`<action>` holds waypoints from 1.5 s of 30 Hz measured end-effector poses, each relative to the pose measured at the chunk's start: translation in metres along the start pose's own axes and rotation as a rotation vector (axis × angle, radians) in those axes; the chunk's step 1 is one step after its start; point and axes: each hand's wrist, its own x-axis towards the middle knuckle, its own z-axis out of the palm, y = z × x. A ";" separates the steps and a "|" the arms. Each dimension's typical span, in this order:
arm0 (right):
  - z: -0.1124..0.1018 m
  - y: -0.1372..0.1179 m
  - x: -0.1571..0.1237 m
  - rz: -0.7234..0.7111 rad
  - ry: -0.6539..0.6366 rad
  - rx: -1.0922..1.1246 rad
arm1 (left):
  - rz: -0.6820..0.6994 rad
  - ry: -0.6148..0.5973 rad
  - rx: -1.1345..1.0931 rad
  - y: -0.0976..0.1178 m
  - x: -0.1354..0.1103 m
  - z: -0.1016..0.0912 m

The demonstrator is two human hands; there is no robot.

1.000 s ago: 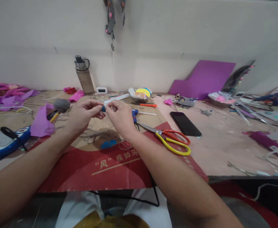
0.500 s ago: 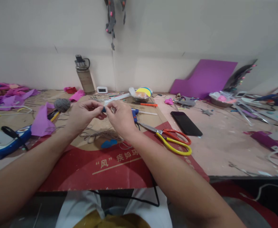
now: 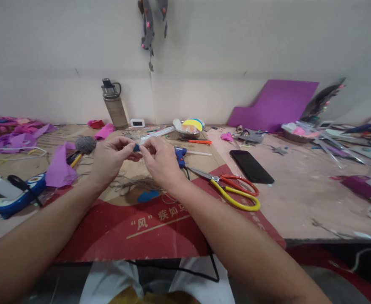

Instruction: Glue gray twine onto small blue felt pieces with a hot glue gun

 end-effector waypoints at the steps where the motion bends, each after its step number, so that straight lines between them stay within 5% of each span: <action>1: 0.000 -0.001 0.000 -0.001 0.006 0.000 | -0.004 0.002 -0.011 0.000 0.000 0.000; 26: -0.003 -0.001 0.002 -0.028 0.052 -0.087 | -0.182 -0.042 -0.063 0.006 -0.002 0.000; 33: -0.003 0.000 0.001 0.000 0.042 -0.081 | -0.161 0.016 0.145 0.008 -0.001 0.000; 45: -0.006 0.004 0.001 0.037 0.053 -0.104 | -0.294 -0.127 -0.190 0.000 -0.001 0.001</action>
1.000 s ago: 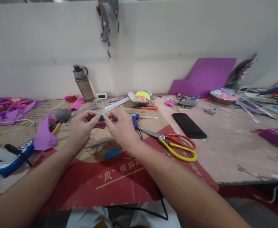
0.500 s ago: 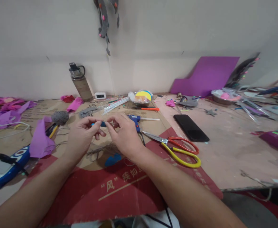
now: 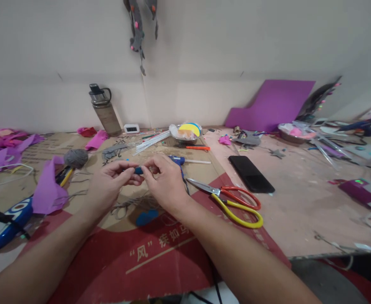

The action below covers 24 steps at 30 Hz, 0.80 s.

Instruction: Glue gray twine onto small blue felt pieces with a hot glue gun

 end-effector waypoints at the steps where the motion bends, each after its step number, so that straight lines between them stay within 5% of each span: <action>1: 0.000 0.000 0.000 0.002 -0.003 0.000 | 0.004 -0.009 0.005 0.000 0.000 -0.001; 11: 0.001 0.000 -0.003 -0.009 -0.047 0.011 | 0.025 0.040 0.200 0.003 -0.001 -0.001; 24: 0.001 -0.006 -0.003 -0.093 -0.056 -0.010 | 0.040 0.097 0.171 0.008 -0.003 0.001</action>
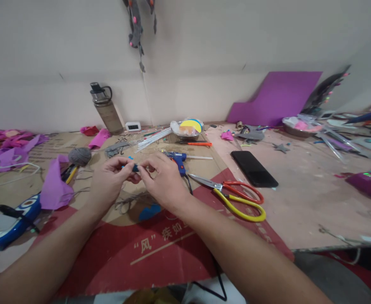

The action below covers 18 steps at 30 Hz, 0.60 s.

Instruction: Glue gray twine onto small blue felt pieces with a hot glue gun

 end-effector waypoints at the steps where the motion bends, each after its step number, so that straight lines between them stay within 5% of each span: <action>1: 0.000 0.000 0.000 0.003 0.000 0.000 | 0.001 0.000 -0.006 0.000 0.000 0.000; 11: 0.002 -0.001 0.001 0.204 0.001 0.121 | 0.051 -0.019 0.045 -0.001 -0.002 0.001; 18: 0.002 0.001 0.000 0.218 -0.026 0.146 | 0.036 -0.056 0.047 -0.003 -0.002 0.000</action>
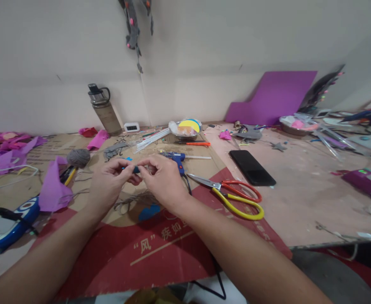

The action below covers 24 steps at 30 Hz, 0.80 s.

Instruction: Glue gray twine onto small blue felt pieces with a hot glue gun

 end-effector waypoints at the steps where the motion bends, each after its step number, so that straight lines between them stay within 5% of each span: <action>1: 0.000 0.000 0.000 0.007 0.002 -0.003 | -0.010 -0.008 -0.003 0.000 0.000 0.000; 10: -0.001 0.002 0.004 0.148 0.019 0.070 | -0.139 -0.120 -0.289 -0.006 0.007 -0.003; 24: -0.002 -0.003 0.002 0.190 0.002 0.131 | 0.011 -0.075 0.083 -0.002 0.004 -0.004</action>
